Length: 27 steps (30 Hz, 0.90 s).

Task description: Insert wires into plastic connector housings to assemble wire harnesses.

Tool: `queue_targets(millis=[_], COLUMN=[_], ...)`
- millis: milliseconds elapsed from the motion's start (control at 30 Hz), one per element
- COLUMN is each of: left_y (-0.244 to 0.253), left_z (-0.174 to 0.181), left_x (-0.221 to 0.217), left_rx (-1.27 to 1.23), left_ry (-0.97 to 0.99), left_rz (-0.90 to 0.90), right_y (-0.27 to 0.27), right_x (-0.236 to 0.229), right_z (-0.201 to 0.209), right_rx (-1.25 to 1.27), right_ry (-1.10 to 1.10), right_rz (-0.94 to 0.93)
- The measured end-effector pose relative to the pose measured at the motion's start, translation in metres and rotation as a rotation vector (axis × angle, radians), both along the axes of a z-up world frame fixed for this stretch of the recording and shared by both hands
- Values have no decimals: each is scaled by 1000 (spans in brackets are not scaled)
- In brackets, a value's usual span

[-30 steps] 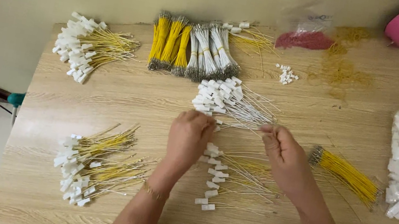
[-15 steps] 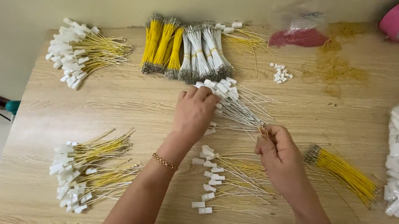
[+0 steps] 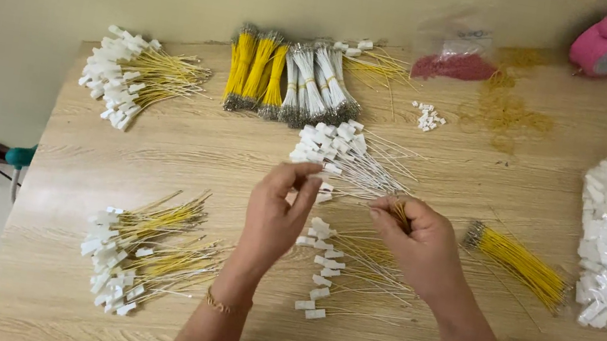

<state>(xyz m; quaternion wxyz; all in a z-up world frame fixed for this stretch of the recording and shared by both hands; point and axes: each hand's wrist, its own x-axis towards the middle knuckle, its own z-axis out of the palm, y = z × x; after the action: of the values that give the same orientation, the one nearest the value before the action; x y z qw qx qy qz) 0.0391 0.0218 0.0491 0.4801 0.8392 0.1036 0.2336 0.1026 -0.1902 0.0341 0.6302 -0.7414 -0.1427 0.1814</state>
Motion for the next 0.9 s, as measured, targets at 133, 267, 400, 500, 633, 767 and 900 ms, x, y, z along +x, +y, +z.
queue_targets(millis=[133, 267, 400, 500, 633, 767, 900], left_y=[-10, -16, -19, -21, -22, -21, -21], left_z=[-12, -26, -39, -44, -47, -42, -42], left_x=[-22, -30, -32, -35, -35, -36, -36], left_rx=[-255, -686, -982, -1138, -1253, -1330, -1329], left_ry=[100, 157, 110, 50, 71, 77, 80], left_rz=[-30, -145, -197, -259, -257, -276, -290], right_y=[5, 8, 9, 7, 8, 8, 8], right_x=[-10, -18, -23, -25, -27, -29, -29], right_z=[18, 30, 40, 38, 39, 41, 41], right_rx=[-22, -172, -207, -160, -212, -200, -262], right_ry=[-64, -212, -313, -421, -450, -463, -440], right_rz=[50, 39, 56, 73, 85, 82, 71])
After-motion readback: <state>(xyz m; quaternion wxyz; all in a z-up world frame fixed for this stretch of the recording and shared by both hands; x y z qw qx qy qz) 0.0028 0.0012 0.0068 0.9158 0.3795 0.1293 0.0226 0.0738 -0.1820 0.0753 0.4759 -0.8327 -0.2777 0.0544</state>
